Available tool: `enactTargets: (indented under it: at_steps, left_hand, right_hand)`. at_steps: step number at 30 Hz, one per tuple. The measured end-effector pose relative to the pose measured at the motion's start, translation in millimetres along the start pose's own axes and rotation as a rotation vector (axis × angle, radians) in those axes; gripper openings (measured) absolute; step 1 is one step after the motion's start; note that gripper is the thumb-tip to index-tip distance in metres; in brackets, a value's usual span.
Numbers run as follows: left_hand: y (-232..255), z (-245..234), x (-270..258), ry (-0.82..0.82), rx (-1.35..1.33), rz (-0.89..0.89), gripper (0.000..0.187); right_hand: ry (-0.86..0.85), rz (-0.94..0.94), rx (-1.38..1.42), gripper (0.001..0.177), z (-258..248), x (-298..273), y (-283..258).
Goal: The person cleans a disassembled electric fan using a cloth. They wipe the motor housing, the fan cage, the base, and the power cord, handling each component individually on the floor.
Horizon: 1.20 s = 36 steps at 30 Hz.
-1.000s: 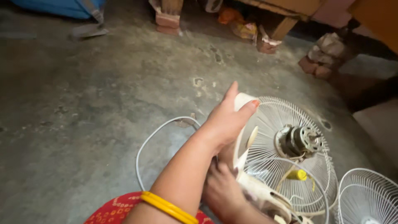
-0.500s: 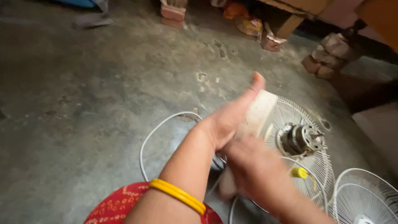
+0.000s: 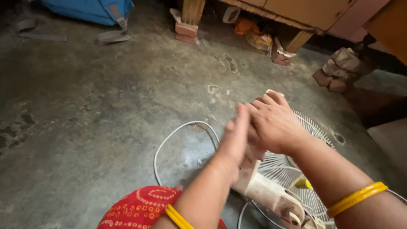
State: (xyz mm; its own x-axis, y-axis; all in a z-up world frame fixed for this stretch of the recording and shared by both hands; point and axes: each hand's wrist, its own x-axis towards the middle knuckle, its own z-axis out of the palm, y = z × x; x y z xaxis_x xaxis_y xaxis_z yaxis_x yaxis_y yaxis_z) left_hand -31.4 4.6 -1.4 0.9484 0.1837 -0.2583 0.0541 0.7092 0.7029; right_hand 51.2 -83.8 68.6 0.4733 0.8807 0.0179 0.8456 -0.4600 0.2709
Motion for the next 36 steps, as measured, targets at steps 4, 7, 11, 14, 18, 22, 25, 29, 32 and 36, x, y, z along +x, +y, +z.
enactTargets:
  at_steps: [4, 7, 11, 14, 18, 22, 25, 29, 32, 36]
  left_hand:
    - [-18, -1, 9, 0.07, 0.38, 0.143, 0.076]
    - [-30, -7, 31, 0.001, 0.374, 0.252, 0.068]
    - [-35, -33, 51, 0.424, 0.421, -0.03, 0.052]
    - [-48, -35, 58, 0.407, 0.817, -0.132, 0.042]
    - [-90, -7, 71, 0.155, 0.997, -0.094, 0.033]
    - [-126, 7, 78, -0.145, 1.246, 0.148, 0.031]
    - [-148, 11, 64, -0.302, 1.312, 0.065, 0.03]
    - [-157, 15, 69, -0.148, 1.042, -0.123, 0.029]
    - [-154, 12, 94, 0.036, 0.578, -0.2, 0.028]
    - [-150, 22, 107, -0.163, 0.203, -0.253, 0.028]
  right_hand:
    - [0.058, -0.084, 0.178, 0.052, 14, -3, 24]
    - [0.045, -0.159, 0.207, 0.063, 18, -11, 49]
    - [-0.047, 0.009, 0.317, 0.069, 25, -16, 82]
    - [-0.001, 0.079, 0.294, 0.069, 38, -21, 96]
    - [0.084, 0.099, 0.257, 0.065, 59, -36, 100]
    - [0.07, 0.191, 0.353, 0.062, 75, -42, 98]
    - [0.021, 0.224, 0.451, 0.062, 87, -48, 90]
    - [0.046, 0.104, 0.401, 0.058, 99, -67, 67]
    - [0.028, 0.069, 0.382, 0.056, 100, -100, 44]
    - [0.128, 0.282, 0.658, 0.067, 92, -128, 41]
